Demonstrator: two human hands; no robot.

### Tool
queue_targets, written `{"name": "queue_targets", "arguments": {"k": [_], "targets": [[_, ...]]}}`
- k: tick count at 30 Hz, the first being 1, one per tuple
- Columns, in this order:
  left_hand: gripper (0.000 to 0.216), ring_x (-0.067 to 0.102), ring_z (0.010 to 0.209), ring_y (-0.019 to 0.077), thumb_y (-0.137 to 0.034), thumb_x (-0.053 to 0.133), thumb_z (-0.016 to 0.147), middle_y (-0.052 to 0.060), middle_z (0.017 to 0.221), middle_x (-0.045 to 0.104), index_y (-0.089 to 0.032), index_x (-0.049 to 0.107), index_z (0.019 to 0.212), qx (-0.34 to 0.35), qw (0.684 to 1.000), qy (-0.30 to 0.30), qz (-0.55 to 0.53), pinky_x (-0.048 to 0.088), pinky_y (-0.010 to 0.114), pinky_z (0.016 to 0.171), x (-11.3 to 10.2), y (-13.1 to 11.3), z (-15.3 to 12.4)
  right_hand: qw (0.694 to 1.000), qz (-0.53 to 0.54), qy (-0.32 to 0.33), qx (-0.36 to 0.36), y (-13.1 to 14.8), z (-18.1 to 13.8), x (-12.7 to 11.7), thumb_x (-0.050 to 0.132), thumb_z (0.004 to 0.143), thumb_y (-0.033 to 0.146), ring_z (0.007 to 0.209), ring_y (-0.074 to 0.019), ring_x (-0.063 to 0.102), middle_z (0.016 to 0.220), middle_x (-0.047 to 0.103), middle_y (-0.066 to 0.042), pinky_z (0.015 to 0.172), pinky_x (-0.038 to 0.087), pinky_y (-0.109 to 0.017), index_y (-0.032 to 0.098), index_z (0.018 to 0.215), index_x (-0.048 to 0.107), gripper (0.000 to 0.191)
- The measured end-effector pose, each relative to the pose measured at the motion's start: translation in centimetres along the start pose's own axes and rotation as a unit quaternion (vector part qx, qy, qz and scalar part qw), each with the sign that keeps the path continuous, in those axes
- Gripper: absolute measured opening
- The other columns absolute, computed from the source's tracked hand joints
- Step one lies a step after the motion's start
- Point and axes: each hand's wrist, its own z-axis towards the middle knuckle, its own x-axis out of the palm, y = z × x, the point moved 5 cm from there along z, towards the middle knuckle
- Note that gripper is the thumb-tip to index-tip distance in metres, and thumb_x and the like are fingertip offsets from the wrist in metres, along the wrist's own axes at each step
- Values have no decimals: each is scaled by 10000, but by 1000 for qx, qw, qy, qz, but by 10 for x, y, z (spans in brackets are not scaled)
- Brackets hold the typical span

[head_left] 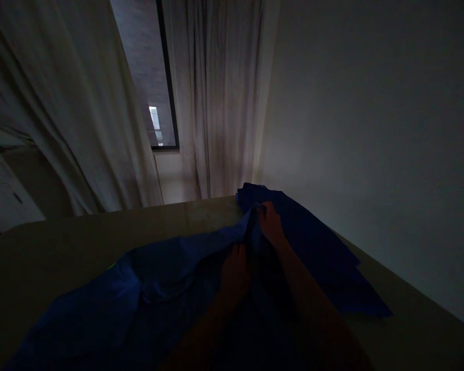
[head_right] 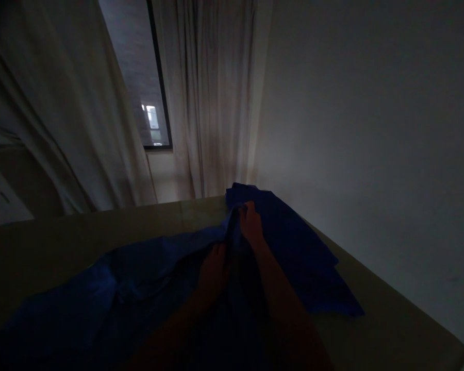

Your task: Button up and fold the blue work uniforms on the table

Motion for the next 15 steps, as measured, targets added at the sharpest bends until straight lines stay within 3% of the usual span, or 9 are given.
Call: {"name": "queue_targets", "arguments": {"k": [3, 7, 9, 11, 13, 15], "targets": [[293, 681, 1035, 237, -227, 361, 1038, 131, 1129, 711, -193, 610, 1189, -5, 1000, -18, -10, 511, 367, 908, 2, 5, -1, 994, 111, 20, -5, 2, 0, -1, 659, 886, 393, 1025, -259, 682, 1133, 720, -94, 890, 517, -367, 213, 1134, 617, 309], [349, 652, 1102, 235, -185, 344, 1031, 103, 1164, 712, -185, 621, 1244, 57, 997, -42, 11, 498, 386, 993, 0, -2, -7, 947, 268, 177, -8, 12, -5, 6, 814, 711, 395, 854, -230, 696, 1022, 745, -65, 735, 553, -336, 196, 1282, 601, 641], [386, 643, 1126, 246, -125, 367, 997, 113, 1205, 702, -166, 606, 1297, 76, 996, -33, 36, 495, 407, 1017, 0, -7, -9, 950, 235, 200, -36, 18, -5, 4, 807, 707, 398, 781, -211, 671, 906, 735, -34, 694, 525, -307, 177, 1132, 678, 496], [405, 636, 1145, 249, -96, 384, 979, 112, 1228, 694, -163, 603, 1313, 80, 995, -33, 53, 493, 414, 1032, -1, -9, -9, 973, 143, 168, -72, 26, -5, 0, 742, 764, 409, 694, -184, 612, 731, 667, 5, 652, 472, -281, 166, 840, 694, 259], [396, 643, 1138, 237, -83, 397, 974, 101, 1226, 695, -173, 618, 1291, 89, 994, -30, 62, 497, 393, 1032, -2, -12, -9, 985, 71, 118, -105, 39, -10, -1, 667, 829, 407, 650, -164, 558, 635, 591, 23, 629, 425, -267, 170, 687, 631, 279], [393, 660, 1117, 224, -66, 401, 969, 97, 1220, 702, -175, 632, 1267, 93, 992, -14, 78, 511, 361, 1006, 0, -13, -10, 977, 66, 134, -153, 62, -24, 6, 618, 887, 416, 671, -160, 562, 663, 611, 17, 641, 418, -259, 168, 715, 640, 303]]}}
